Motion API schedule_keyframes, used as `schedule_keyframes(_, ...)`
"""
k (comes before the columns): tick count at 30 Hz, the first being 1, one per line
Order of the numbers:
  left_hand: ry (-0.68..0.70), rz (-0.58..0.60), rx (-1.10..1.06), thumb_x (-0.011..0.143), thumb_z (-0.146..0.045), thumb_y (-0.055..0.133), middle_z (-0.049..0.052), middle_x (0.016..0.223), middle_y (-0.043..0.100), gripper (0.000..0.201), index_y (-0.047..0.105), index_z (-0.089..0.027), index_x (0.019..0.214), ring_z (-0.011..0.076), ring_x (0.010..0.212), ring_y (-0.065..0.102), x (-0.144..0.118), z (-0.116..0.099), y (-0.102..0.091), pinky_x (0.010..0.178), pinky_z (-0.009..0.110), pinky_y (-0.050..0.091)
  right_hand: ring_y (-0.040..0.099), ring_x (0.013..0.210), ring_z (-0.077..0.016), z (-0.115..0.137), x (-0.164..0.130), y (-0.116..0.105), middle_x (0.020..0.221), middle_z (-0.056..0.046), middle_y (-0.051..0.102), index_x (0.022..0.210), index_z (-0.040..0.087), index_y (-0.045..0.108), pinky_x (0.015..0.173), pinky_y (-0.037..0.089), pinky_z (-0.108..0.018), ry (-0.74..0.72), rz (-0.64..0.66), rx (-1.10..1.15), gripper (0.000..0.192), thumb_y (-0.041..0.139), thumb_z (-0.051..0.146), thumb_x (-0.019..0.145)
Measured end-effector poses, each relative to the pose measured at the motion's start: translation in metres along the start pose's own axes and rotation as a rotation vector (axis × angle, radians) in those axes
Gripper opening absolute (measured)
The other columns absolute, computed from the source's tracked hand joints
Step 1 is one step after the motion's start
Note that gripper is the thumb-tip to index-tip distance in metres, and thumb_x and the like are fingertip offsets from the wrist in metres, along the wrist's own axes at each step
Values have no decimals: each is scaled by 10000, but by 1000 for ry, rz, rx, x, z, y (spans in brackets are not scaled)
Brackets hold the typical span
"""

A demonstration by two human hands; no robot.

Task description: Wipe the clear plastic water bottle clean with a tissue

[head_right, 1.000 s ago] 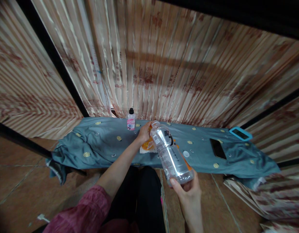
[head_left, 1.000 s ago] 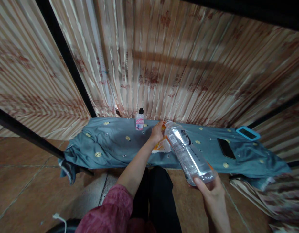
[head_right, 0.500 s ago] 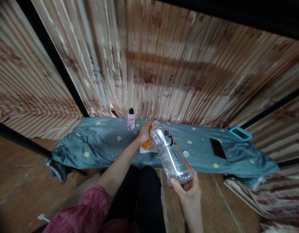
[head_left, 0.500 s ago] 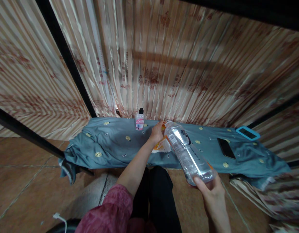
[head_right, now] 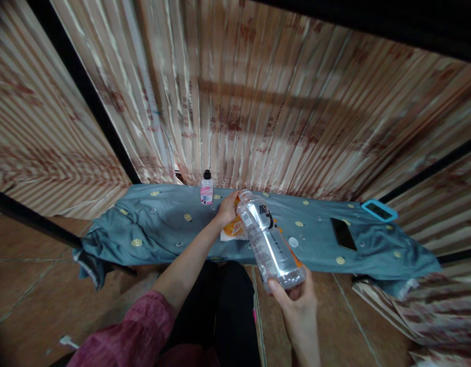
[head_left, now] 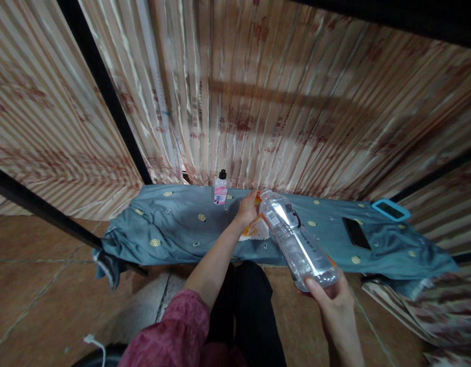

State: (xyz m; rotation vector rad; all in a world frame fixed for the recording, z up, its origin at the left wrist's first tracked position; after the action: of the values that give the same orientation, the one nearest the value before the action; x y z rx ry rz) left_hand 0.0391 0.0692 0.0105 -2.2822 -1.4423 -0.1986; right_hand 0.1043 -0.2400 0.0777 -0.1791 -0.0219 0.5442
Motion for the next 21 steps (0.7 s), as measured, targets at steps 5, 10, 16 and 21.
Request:
schedule_keyframes(5, 8, 3, 61, 835, -126, 672, 104, 1210, 796, 350, 712, -194, 1176, 300, 1144, 741, -2, 0, -3, 1111, 491, 580, 766, 992, -340, -15, 2, -3, 1038, -102, 808, 1099, 202, 658, 858, 630, -431, 6, -8, 38, 751, 908, 559, 487)
schedule_keyframes(10, 39, 30, 115, 886, -166, 674, 125, 1287, 780, 345, 703, -195, 1229, 308, 1234, 720, -4, -4, -7, 1160, 498, 553, 764, 1054, -320, -61, 11, -2, 1145, -83, 810, 1260, 198, 681, 971, 597, -450, 83, 128, 162, 827, 1005, 504, 563)
schedule_keyframes(16, -21, 30, 135, 958, -364, 709, 101, 1335, 772, 381, 680, -226, 1313, 303, 1239, 719, -5, -4, -13, 1166, 500, 556, 782, 1043, -329, -91, 9, 12, 1204, -88, 796, 1349, 226, 668, 957, 629, -530, 126, 188, 407, 719, 917, 506, 735)
schedule_keyframes(21, -31, 32, 110, 946, -378, 732, 111, 1452, 718, 479, 638, -244, 1397, 317, 1352, 674, -6, -3, -13, 1219, 522, 511, 806, 883, -351, -102, 15, 20, 938, -54, 816, 1329, 246, 709, 881, 652, -612, 186, 272, 502, 691, 879, 530, 722)
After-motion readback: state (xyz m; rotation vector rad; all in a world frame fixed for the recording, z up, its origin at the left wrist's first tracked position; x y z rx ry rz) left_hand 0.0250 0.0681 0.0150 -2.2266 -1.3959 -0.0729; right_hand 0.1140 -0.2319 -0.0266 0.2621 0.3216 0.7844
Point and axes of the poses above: each hand's wrist, its own x-axis towards the middle knuckle, its own y-axis out of the palm, z = x × y, the point moved 6 cm from there along x, towards the middle knuckle
